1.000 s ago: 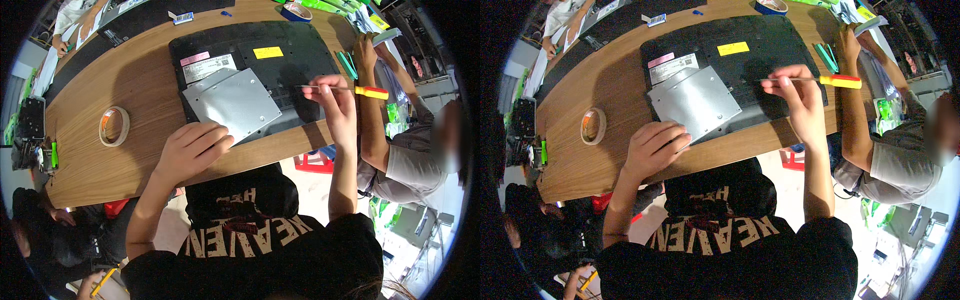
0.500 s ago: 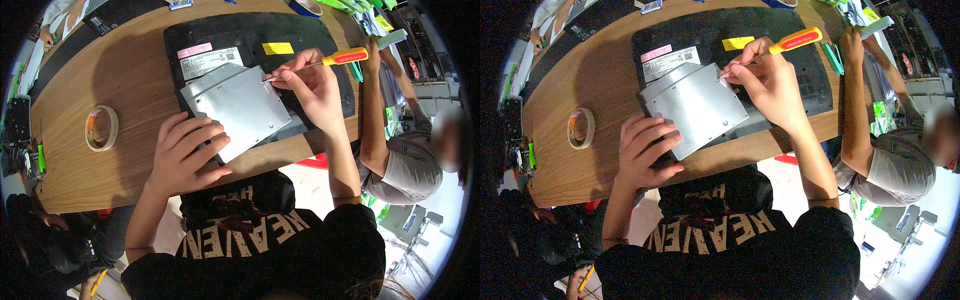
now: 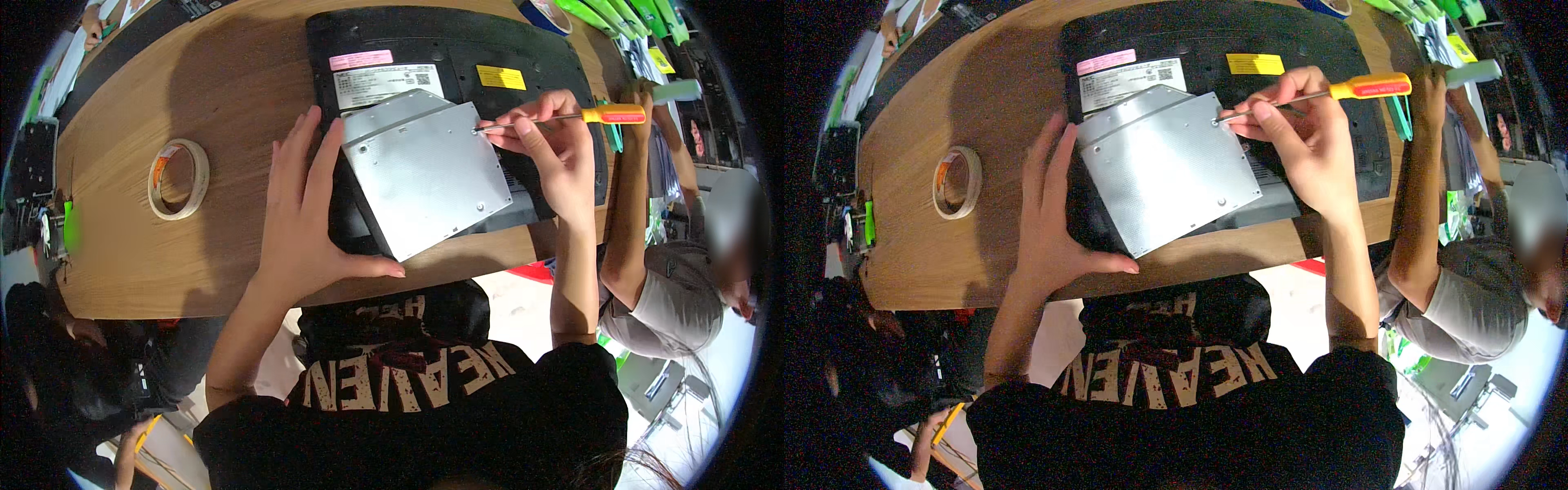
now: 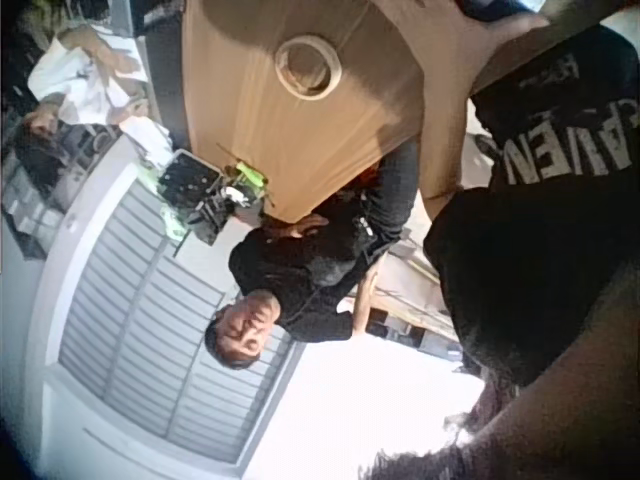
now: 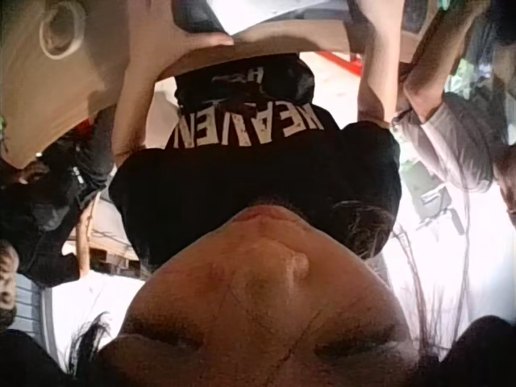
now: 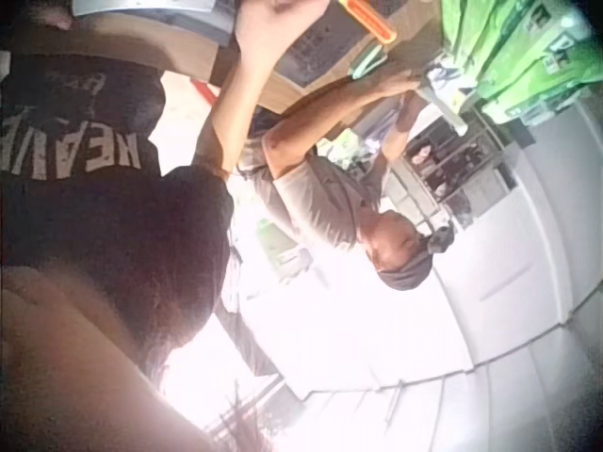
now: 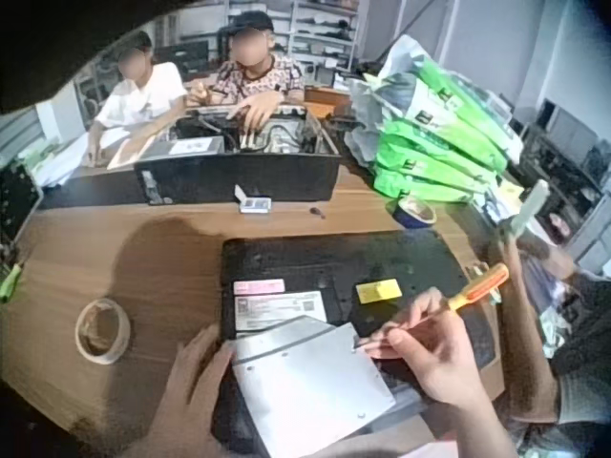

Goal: The person removes a flat electronic component from the side of a laptop, places it on the table, and then uses a screwdriver to install screws into the bottom panel of the laptop.

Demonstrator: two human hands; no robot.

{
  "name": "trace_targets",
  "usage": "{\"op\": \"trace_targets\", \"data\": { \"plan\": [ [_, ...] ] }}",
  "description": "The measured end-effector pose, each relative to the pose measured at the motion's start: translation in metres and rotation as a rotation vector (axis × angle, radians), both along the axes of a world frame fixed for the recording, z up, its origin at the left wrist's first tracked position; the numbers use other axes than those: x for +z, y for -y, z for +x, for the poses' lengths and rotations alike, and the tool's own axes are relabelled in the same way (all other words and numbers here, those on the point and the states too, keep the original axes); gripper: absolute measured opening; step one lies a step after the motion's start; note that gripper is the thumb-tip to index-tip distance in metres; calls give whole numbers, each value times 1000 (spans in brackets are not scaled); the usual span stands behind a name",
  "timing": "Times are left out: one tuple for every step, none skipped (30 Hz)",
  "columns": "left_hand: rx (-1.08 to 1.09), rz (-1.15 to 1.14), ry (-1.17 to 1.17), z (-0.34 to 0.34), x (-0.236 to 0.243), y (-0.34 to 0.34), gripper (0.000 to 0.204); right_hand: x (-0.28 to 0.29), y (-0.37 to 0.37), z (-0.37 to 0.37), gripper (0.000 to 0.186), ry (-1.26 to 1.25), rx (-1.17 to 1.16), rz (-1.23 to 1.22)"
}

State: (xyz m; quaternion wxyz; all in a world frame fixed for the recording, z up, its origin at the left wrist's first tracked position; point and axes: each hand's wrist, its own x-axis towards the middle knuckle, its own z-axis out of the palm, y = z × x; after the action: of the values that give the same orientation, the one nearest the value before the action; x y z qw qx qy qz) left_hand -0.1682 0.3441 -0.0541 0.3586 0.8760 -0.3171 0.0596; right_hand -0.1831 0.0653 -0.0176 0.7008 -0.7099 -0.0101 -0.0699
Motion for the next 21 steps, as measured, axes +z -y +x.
{"op": "trace_targets", "data": {
  "plan": [
    [-11,13,-26,0,-1,0,135,-1,0,0,14,-13,-2,-58],
    [-17,21,-63,0,-1,-1,133,-1,0,0,14,-15,4,-59],
    [-19,25,-54,1,-1,-1,133,-1,-1,0,14,-16,5,-37],
    [-23,15,-62,1,-1,-1,134,-2,-1,0,14,-27,-10,-9],
    [-28,5,-68,1,-1,-2,135,-2,-2,0,14,-26,-20,-16],
    [-24,4,-66,1,0,-2,135,-2,-2,-1,14,-16,5,-22],
    [-28,-22,-96,1,0,-2,134,-2,-3,-1,14,-9,-14,-30],
    [-32,-47,-125,1,1,-3,134,-2,-4,-2,14,-18,-36,-39],
    [-29,-48,-121,0,1,-3,134,-2,-4,-3,14,2,-31,-39],
    [-35,-35,-83,-1,1,-3,133,-1,-4,-5,14,10,-45,-27],
    [-27,-23,-52,-2,1,-4,132,-1,-3,-8,14,16,-67,-4],
    [-31,-18,-30,-3,1,-5,132,-1,-2,-10,14,33,-50,-9],
    [-46,-36,-48,-4,0,-5,130,-2,-1,-13,14,31,-64,9],
    [-56,-48,-57,-5,0,-6,129,-3,1,-15,14,29,-72,46],
    [-83,-62,-33,-4,-1,-7,126,-5,3,-19,15,33,-88,67],
    [-83,-34,-33,-7,0,-6,126,-8,6,-22,15,51,-119,71],
    [-119,-7,-36,-4,1,-9,127,-9,9,-27,19,-13,-175,22],
    [-166,-10,76,-5,2,-8,122,-10,18,-28,21,-18,-158,-52],
    [-150,-93,50,-7,2,-6,119,-15,22,-33,28,9,-217,44],
    [-164,-140,112,-9,3,-4,120,-16,34,-34,32,-114,-199,141],
    [-142,-112,233,-12,2,2,124,-23,42,-34,33,-57,-140,145]
  ]
}}
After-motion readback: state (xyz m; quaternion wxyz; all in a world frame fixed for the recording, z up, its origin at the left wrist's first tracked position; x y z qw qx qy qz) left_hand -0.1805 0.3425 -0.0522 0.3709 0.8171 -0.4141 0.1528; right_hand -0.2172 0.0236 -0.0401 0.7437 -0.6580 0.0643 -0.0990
